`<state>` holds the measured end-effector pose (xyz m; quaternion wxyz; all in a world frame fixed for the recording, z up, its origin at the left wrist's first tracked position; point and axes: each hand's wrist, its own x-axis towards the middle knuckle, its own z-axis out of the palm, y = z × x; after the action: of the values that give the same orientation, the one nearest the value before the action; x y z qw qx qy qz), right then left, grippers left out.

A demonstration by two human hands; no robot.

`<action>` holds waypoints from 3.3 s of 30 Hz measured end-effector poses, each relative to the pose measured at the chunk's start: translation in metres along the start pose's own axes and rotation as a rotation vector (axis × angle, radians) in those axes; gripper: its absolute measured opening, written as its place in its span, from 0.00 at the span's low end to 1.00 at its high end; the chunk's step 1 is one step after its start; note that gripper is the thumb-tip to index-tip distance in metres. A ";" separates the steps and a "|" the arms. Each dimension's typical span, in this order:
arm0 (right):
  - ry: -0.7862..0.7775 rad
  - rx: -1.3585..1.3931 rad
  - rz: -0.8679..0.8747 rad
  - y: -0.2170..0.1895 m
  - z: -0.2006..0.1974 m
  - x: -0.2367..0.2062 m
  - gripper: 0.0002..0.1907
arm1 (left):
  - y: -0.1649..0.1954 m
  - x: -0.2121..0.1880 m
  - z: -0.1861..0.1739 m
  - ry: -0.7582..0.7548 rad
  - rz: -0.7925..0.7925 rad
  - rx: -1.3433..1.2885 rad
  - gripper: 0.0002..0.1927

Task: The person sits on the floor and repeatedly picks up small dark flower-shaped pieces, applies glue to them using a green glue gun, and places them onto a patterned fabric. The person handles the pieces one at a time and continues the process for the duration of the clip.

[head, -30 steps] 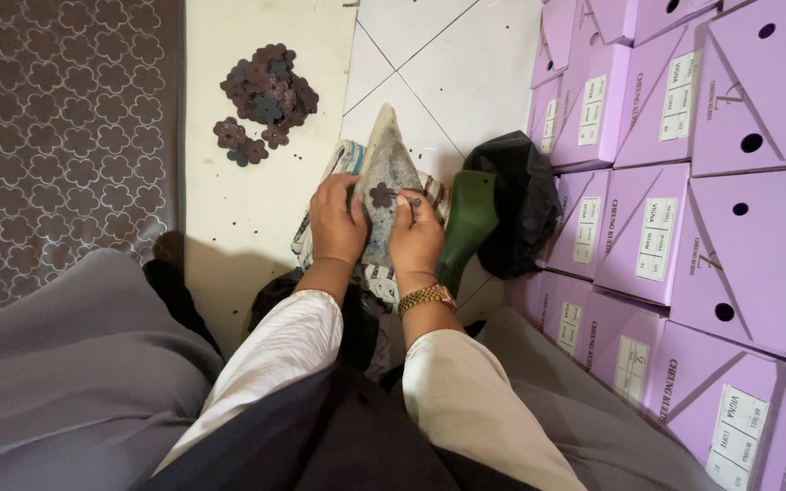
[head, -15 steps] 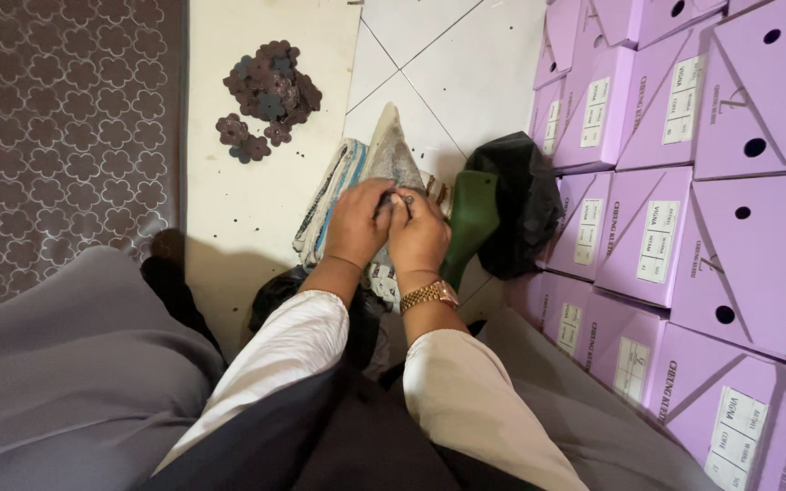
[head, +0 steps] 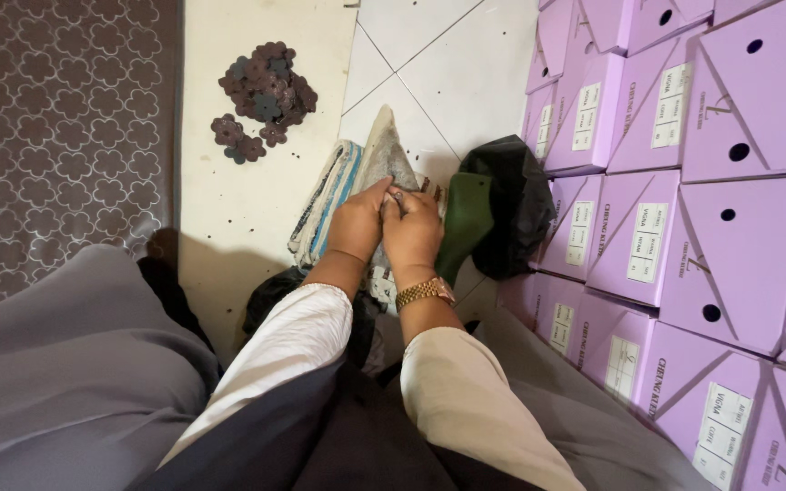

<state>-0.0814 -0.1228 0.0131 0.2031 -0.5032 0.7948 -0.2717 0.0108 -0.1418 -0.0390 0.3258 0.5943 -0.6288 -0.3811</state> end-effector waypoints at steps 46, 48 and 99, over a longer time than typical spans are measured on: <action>0.041 0.167 -0.009 -0.100 -0.095 -0.068 0.41 | 0.018 0.008 -0.040 -0.105 -0.135 0.132 0.08; -0.193 -0.011 0.184 -0.101 -0.096 -0.075 0.37 | 0.017 0.007 -0.038 -0.117 -0.216 0.210 0.08; -0.118 0.040 0.242 -0.048 -0.075 -0.056 0.46 | 0.002 -0.004 -0.029 0.100 0.218 0.167 0.12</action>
<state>-0.0695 -0.0713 0.1040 0.2909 -0.4146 0.8308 -0.2309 0.0346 -0.1404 -0.0225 0.3457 0.5660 -0.7019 -0.2597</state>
